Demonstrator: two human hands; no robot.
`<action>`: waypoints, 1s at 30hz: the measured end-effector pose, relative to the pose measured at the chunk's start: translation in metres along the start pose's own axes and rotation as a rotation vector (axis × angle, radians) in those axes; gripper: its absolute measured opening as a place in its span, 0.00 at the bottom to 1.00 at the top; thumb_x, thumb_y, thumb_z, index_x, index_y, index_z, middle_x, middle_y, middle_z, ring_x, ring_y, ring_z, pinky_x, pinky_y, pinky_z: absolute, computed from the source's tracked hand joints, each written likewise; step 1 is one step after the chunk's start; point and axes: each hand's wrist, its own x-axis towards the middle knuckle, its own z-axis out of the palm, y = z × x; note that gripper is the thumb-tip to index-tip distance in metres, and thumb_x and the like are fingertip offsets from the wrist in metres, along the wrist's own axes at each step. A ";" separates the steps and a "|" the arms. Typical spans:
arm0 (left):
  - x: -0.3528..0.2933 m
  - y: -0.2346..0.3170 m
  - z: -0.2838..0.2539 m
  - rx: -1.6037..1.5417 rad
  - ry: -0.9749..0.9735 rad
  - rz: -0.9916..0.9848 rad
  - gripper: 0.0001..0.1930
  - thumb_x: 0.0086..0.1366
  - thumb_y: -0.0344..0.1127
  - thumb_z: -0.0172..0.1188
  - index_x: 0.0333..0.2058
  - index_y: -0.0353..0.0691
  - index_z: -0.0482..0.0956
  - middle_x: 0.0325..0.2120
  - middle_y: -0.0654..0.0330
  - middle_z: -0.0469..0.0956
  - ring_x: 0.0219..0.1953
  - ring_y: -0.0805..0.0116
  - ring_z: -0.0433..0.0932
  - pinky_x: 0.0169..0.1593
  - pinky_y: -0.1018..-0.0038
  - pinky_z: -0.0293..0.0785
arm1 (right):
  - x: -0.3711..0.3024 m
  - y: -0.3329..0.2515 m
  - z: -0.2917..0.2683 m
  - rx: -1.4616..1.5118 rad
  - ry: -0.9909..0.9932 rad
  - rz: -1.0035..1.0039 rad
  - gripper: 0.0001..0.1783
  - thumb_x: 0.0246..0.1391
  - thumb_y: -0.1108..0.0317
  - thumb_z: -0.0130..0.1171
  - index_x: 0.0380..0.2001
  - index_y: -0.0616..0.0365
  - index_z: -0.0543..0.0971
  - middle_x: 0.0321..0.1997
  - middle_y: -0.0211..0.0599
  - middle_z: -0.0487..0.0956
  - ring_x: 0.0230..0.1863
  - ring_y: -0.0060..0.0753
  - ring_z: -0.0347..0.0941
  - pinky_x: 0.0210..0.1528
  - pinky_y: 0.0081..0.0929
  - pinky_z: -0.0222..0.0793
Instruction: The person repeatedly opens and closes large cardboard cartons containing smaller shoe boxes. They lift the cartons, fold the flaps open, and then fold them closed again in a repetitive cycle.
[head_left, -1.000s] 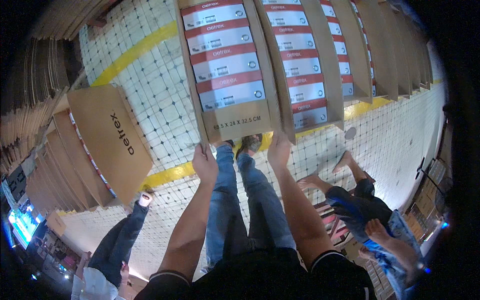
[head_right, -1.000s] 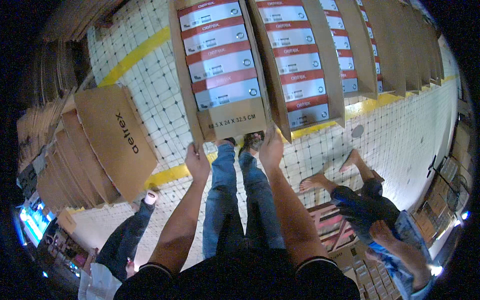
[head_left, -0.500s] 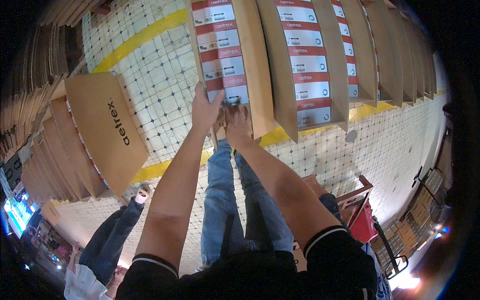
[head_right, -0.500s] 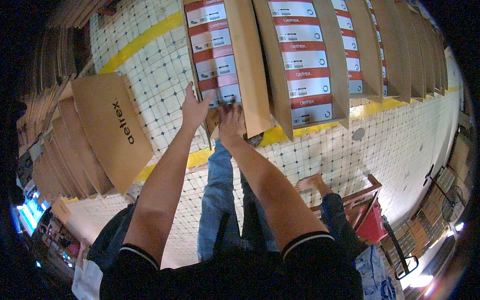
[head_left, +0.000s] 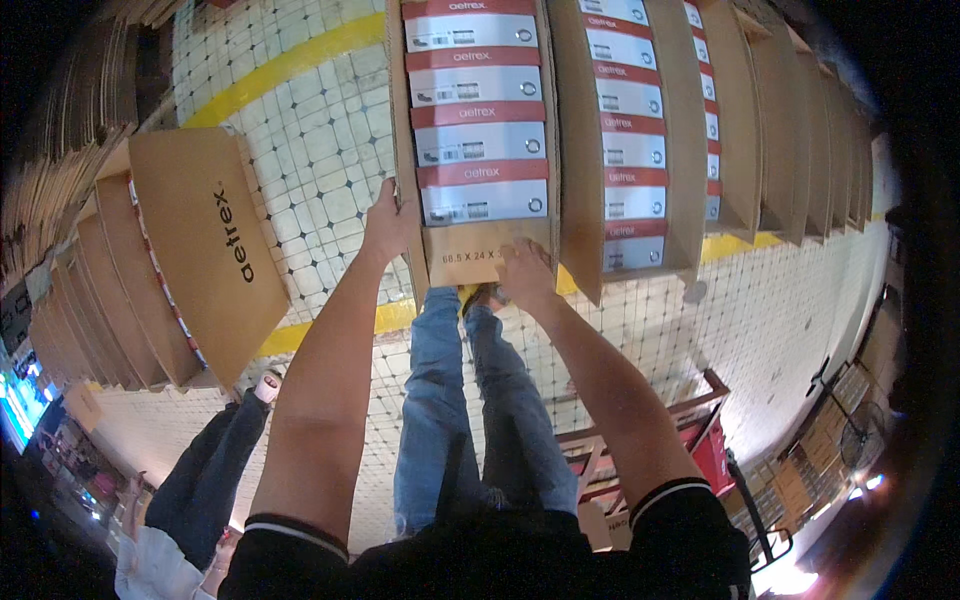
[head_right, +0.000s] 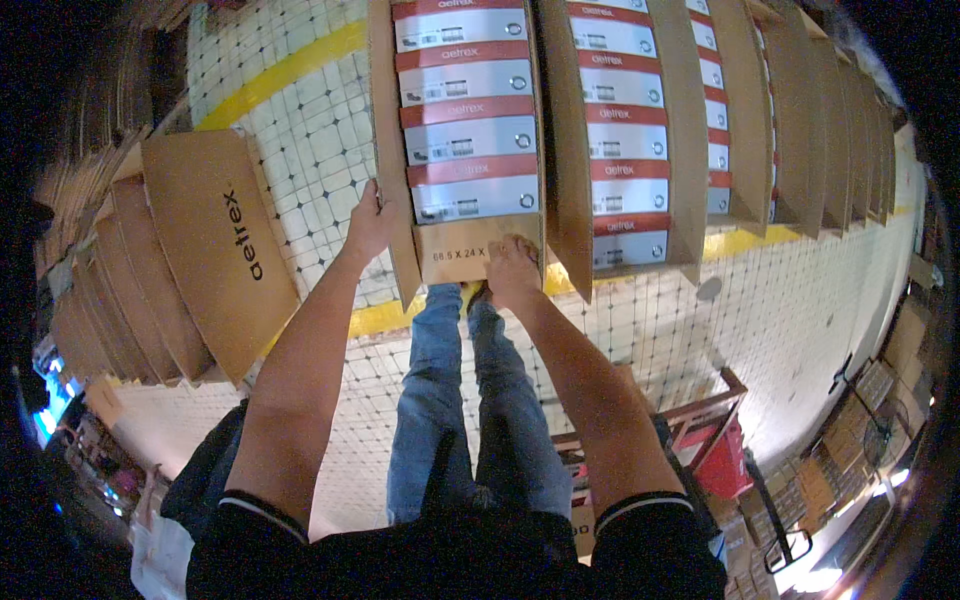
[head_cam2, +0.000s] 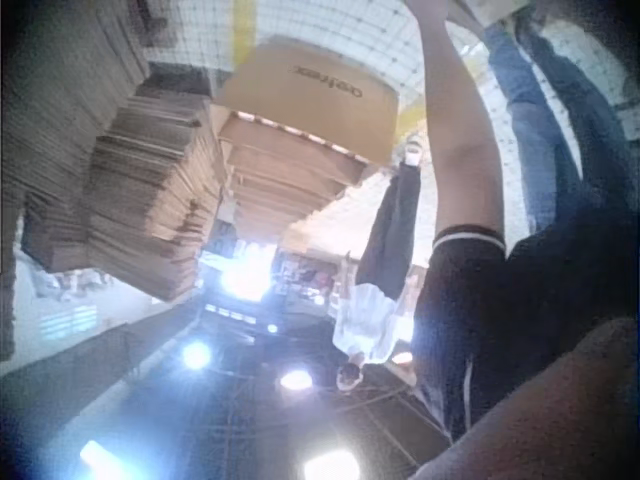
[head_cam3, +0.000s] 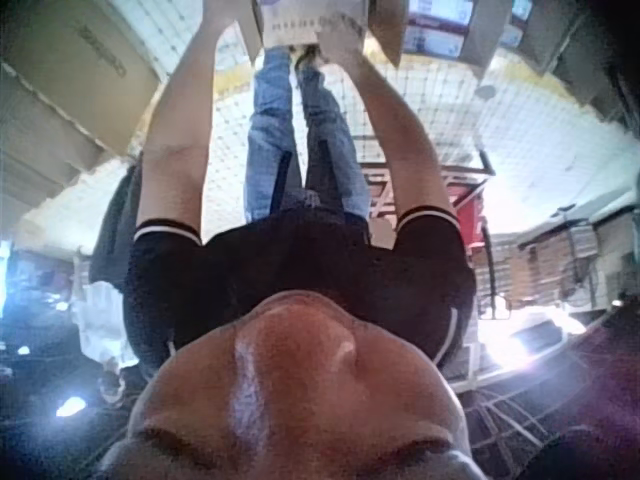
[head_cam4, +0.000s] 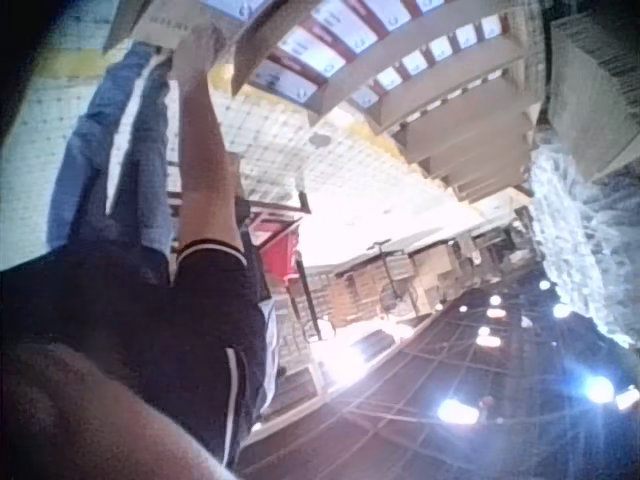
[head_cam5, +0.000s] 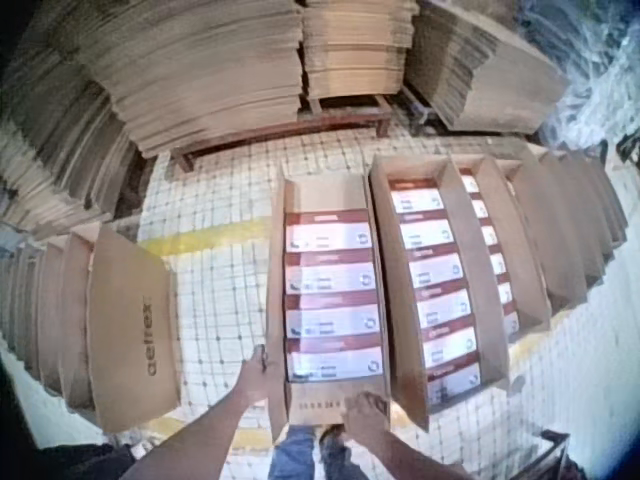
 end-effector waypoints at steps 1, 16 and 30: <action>0.002 0.000 -0.001 0.017 0.009 -0.086 0.23 0.65 0.38 0.49 0.57 0.38 0.64 0.39 0.40 0.80 0.43 0.44 0.81 0.48 0.60 0.75 | 0.015 0.004 0.009 -0.027 0.212 -0.014 0.21 0.59 0.52 0.51 0.47 0.56 0.76 0.53 0.46 0.73 0.60 0.50 0.65 0.67 0.52 0.49; 0.002 -0.007 -0.010 0.047 -0.083 -0.135 0.25 0.67 0.33 0.51 0.60 0.31 0.60 0.45 0.51 0.78 0.44 0.67 0.77 0.48 0.72 0.74 | -0.045 0.011 -0.038 0.139 0.089 0.101 0.23 0.46 0.64 0.65 0.48 0.56 0.76 0.67 0.50 0.62 0.63 0.52 0.63 0.60 0.49 0.64; -0.003 0.005 -0.007 0.084 -0.037 -0.154 0.27 0.65 0.35 0.54 0.60 0.32 0.61 0.43 0.43 0.79 0.43 0.60 0.81 0.46 0.69 0.76 | 0.090 0.071 -0.074 0.484 0.260 0.603 0.31 0.59 0.60 0.52 0.63 0.54 0.60 0.45 0.64 0.77 0.41 0.65 0.77 0.44 0.52 0.75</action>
